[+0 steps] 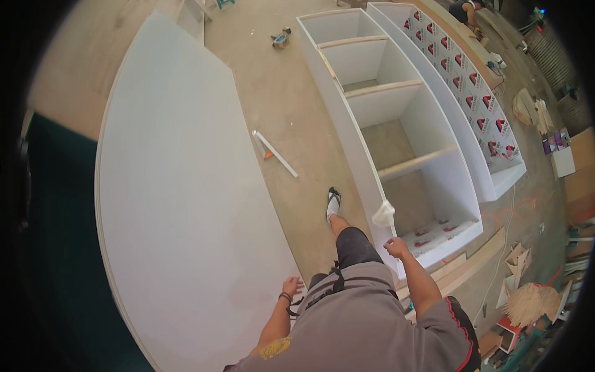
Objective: The person assembles a white wooden cabinet by pushing sections together and then securing the base with screws using a power drill.
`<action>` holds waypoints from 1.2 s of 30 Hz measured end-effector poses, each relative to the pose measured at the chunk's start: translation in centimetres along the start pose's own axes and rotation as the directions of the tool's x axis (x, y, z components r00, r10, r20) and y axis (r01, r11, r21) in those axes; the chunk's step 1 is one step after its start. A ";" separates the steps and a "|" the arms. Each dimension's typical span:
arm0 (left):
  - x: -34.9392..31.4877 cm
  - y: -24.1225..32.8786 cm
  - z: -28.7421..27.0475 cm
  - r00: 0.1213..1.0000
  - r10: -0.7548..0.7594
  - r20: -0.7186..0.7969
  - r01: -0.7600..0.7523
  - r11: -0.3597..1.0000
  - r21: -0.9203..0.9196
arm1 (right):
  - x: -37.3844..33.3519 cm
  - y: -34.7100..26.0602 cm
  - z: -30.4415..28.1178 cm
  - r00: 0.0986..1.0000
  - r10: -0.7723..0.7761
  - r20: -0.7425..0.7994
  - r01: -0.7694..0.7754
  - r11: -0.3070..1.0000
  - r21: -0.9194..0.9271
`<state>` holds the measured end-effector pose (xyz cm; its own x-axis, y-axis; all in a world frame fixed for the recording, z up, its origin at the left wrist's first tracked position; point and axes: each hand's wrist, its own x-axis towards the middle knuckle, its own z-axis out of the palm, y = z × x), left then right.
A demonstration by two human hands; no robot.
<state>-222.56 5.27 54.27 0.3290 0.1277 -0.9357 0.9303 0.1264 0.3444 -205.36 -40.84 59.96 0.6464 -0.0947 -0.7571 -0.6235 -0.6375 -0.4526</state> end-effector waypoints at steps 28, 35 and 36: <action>26.5 79.1 -18.6 0.988 -0.021 -0.154 0.052 0.978 0.202 | 71.3 -81.1 -22.6 0.901 0.048 -0.431 -0.054 0.999 -0.001; 27.9 109.8 -23.0 0.896 0.279 -0.345 -0.226 0.956 0.188 | 80.6 -82.9 -25.9 0.979 0.121 -0.165 -0.163 0.949 -0.269; 28.8 111.9 -22.5 0.899 0.278 -0.337 -0.215 0.953 0.212 | 81.9 -81.8 -26.8 0.983 0.126 -0.135 -0.164 0.933 -0.319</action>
<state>-112.62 45.28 67.62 0.4995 0.4819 -0.7199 0.8507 -0.1158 0.5127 -89.59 -16.91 47.59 0.6159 -0.2769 -0.7375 -0.5474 -0.8237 -0.1479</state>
